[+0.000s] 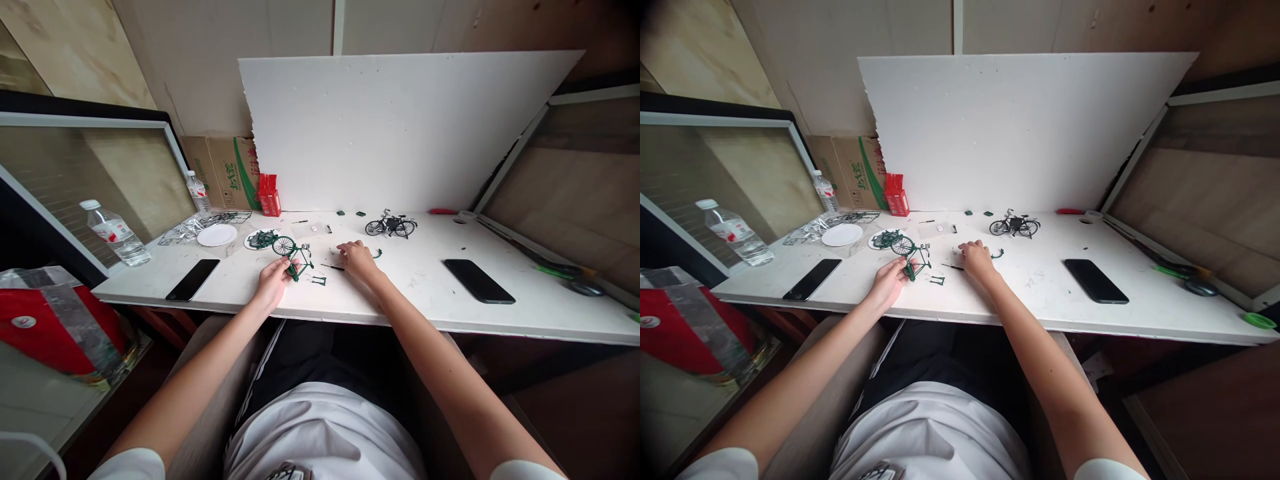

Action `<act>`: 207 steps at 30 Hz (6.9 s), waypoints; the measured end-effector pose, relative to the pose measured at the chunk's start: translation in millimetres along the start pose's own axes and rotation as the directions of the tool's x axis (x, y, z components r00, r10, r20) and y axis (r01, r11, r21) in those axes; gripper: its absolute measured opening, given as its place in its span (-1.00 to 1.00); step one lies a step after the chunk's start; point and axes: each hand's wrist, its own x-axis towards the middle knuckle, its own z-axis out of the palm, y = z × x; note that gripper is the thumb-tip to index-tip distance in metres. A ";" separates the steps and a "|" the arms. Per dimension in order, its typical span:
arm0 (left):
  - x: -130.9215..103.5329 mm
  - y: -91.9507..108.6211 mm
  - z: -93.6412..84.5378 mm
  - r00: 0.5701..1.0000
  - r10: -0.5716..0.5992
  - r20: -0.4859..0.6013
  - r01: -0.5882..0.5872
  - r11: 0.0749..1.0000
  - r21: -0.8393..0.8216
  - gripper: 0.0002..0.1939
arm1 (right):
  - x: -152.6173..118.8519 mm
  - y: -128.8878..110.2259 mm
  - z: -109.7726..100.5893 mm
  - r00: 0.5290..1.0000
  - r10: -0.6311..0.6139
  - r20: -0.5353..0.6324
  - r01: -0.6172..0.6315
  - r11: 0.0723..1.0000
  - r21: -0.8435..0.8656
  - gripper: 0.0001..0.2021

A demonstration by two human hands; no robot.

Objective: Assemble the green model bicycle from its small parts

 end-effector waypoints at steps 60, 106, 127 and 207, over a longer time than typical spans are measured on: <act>-5.2 -3.6 -1.4 0.995 0.029 0.096 -0.043 0.988 0.146 -0.43 | -22.4 -91.1 10.4 0.978 -0.189 -0.089 0.177 0.524 0.833 -0.58; -1.9 -9.8 -3.4 0.986 0.139 0.087 -0.158 0.946 0.283 -0.42 | -19.0 -80.4 18.1 0.973 -0.204 0.110 -0.005 0.454 0.891 -0.45; -2.4 -8.5 -3.2 0.986 0.129 0.106 -0.154 0.950 0.272 -0.45 | -18.2 -78.7 16.6 0.977 -0.197 0.087 0.002 0.414 0.910 -0.50; -4.0 -8.0 -3.1 0.985 0.122 0.121 -0.148 0.960 0.238 -0.41 | -32.5 -86.4 10.5 0.991 -0.121 0.059 -0.010 0.369 0.929 -0.44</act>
